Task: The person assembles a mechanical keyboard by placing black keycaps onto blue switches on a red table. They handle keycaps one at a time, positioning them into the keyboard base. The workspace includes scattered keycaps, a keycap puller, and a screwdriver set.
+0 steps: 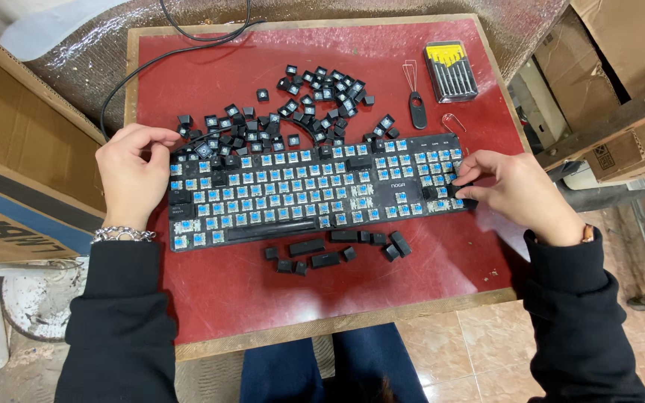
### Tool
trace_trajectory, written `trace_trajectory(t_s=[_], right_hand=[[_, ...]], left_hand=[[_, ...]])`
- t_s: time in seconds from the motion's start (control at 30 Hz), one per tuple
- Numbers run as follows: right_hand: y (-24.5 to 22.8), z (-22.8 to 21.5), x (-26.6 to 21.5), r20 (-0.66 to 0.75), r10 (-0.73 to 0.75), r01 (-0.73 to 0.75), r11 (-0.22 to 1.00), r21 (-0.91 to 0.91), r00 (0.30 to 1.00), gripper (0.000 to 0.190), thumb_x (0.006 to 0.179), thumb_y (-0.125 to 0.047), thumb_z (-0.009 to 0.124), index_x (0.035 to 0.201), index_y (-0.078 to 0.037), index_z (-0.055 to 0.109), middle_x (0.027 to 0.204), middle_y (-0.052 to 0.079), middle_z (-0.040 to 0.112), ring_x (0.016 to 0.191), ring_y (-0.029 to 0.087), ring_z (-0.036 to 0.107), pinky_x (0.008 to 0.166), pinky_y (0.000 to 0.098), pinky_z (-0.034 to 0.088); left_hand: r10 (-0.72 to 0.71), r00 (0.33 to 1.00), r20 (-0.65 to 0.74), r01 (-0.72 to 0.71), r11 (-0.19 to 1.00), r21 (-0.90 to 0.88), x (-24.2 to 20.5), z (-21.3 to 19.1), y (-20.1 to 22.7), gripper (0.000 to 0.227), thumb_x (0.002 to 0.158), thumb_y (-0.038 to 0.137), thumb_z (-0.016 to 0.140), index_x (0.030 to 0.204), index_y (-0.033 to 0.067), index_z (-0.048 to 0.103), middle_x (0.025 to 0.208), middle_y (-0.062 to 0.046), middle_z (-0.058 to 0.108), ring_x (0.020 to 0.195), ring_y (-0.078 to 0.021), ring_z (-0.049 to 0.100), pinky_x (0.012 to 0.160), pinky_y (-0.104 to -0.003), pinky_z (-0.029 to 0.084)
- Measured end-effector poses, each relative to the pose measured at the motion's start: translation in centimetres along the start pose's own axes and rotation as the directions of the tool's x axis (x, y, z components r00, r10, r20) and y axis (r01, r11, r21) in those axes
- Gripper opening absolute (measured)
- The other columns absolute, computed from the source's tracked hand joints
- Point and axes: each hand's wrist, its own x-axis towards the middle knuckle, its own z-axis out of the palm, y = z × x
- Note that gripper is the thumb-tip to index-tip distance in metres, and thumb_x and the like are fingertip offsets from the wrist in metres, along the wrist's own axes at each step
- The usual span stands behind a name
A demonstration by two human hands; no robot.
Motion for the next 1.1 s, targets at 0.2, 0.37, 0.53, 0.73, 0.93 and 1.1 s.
trace_trajectory(t_s=[0.2, 0.37, 0.53, 0.73, 0.93, 1.1], right_hand=[[0.0, 0.2, 0.0, 0.032, -0.026, 0.027, 0.998, -0.049, 0.999, 0.025, 0.078, -0.010, 0.086, 0.099, -0.010, 0.072, 0.091, -0.001, 0.082, 0.089, 0.008, 0.076, 0.088, 0.0232, 0.054], [0.5, 0.8, -0.6, -0.044, -0.131, 0.128, 0.989, -0.080, 0.990, 0.022, 0.081, -0.013, 0.084, 0.100, -0.011, 0.073, 0.097, -0.002, 0.081, 0.094, 0.010, 0.077, 0.090, 0.0245, 0.055], [0.7, 0.9, -0.9, -0.070, -0.089, 0.094, 0.992, 0.080, 0.994, 0.030, 0.081, -0.012, 0.083, 0.108, -0.008, 0.071, 0.099, 0.001, 0.081, 0.097, 0.009, 0.075, 0.098, 0.0241, 0.054], [-0.1, 0.5, -1.4, -0.106, -0.051, 0.066, 0.987, 0.146, 0.993, 0.027, 0.080, -0.009, 0.084, 0.105, -0.008, 0.074, 0.103, 0.001, 0.079, 0.098, 0.010, 0.073, 0.100, 0.0237, 0.053], [0.0, 0.2, -1.7, -0.088, 0.002, 0.017, 0.978, 0.210, 0.996, 0.033, 0.078, -0.006, 0.084, 0.110, -0.007, 0.074, 0.104, 0.003, 0.080, 0.100, 0.010, 0.073, 0.100, 0.0234, 0.053], [-0.6, -0.2, -2.2, -0.095, 0.010, 0.014, 0.969, 0.247, 0.995, 0.033, 0.078, -0.001, 0.083, 0.110, -0.006, 0.074, 0.107, 0.003, 0.079, 0.098, 0.011, 0.071, 0.102, 0.0237, 0.054]], left_hand=[[0.011, 1.000, 0.001, -0.011, 1.000, 0.009, -0.1, -0.1, 0.0, 0.030, 0.094, -0.013, 0.058, 0.100, 0.0056, 0.081, 0.097, -0.007, 0.075, 0.094, -0.0193, 0.069, 0.089, -0.035, 0.055], [0.002, 1.000, -0.001, -0.002, 1.000, -0.002, 0.0, 0.0, 0.2, 0.030, 0.094, -0.013, 0.057, 0.100, 0.0050, 0.081, 0.097, -0.008, 0.075, 0.094, -0.0190, 0.068, 0.088, -0.035, 0.056], [0.006, 1.000, -0.014, -0.006, 1.000, -0.007, 0.0, 0.2, -0.2, 0.031, 0.092, -0.012, 0.057, 0.098, 0.0060, 0.080, 0.095, -0.007, 0.075, 0.091, -0.0186, 0.068, 0.087, -0.034, 0.055], [-0.003, 1.000, -0.023, 0.002, 1.000, -0.021, 0.0, 0.2, 0.0, 0.031, 0.092, -0.013, 0.056, 0.098, 0.0059, 0.080, 0.095, -0.007, 0.075, 0.091, -0.0189, 0.068, 0.087, -0.034, 0.055], [-0.001, 1.000, -0.015, 0.000, 1.000, -0.018, -0.1, 0.3, -0.2, 0.031, 0.092, -0.013, 0.056, 0.098, 0.0055, 0.080, 0.095, -0.007, 0.075, 0.091, -0.0185, 0.069, 0.087, -0.033, 0.056], [0.001, 1.000, -0.014, -0.002, 1.000, -0.017, 0.0, 0.3, -0.2, 0.030, 0.092, -0.013, 0.056, 0.098, 0.0050, 0.080, 0.094, -0.008, 0.075, 0.091, -0.0189, 0.069, 0.088, -0.034, 0.056]])
